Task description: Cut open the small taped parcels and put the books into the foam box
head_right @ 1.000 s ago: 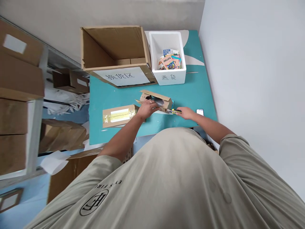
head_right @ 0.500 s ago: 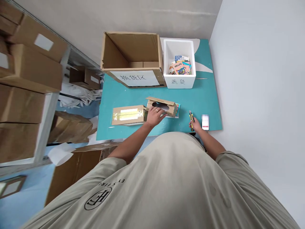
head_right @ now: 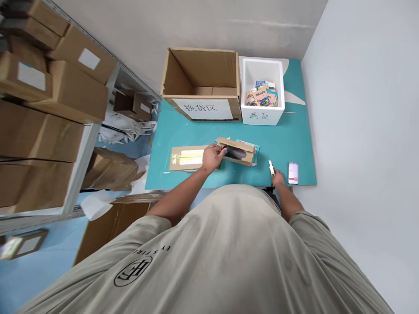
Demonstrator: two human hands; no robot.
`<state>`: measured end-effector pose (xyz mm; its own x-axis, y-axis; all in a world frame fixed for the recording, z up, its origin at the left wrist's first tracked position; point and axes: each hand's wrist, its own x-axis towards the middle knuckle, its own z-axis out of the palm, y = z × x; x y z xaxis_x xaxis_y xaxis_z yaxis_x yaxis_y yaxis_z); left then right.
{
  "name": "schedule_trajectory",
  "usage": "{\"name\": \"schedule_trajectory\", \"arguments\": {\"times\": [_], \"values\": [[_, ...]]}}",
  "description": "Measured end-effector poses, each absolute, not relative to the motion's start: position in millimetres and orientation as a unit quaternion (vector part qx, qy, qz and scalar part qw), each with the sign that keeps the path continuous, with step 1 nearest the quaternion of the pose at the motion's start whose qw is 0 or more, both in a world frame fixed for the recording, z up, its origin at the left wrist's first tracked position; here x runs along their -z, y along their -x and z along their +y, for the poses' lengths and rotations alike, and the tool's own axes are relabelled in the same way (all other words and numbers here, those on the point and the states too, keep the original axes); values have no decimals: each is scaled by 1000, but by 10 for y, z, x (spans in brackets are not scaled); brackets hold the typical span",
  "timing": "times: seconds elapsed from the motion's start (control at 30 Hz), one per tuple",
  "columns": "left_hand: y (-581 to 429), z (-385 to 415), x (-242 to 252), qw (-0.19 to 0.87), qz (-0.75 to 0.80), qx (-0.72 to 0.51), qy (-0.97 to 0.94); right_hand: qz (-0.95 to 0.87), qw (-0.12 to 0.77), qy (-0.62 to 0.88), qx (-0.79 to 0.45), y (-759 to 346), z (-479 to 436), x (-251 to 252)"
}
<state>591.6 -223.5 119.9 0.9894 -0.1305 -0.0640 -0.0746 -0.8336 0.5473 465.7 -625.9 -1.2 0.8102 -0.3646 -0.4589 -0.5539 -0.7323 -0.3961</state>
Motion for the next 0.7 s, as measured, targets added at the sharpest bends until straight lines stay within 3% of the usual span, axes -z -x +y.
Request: {"name": "schedule_trajectory", "arguments": {"times": [0.13,0.23,0.33,0.53,0.7], "values": [[-6069,-2275,-1180,290,-54,87,-951,213,270,934,-97,-4837,-6037,-375],[-6182,-2314,-1156,273,-59,130,-951,80,339,936,-53,-5062,-5772,-789],[-6272,-2371,-1117,256,-48,157,-953,-66,331,939,-66,-5311,-5534,-1171],[-6349,-2528,-1058,264,-32,120,-956,-229,139,939,-216,-5727,-5300,-1606],[-6281,-2563,-1164,282,9,124,-951,-288,-35,926,-242,-5839,-5219,-1758]]}}
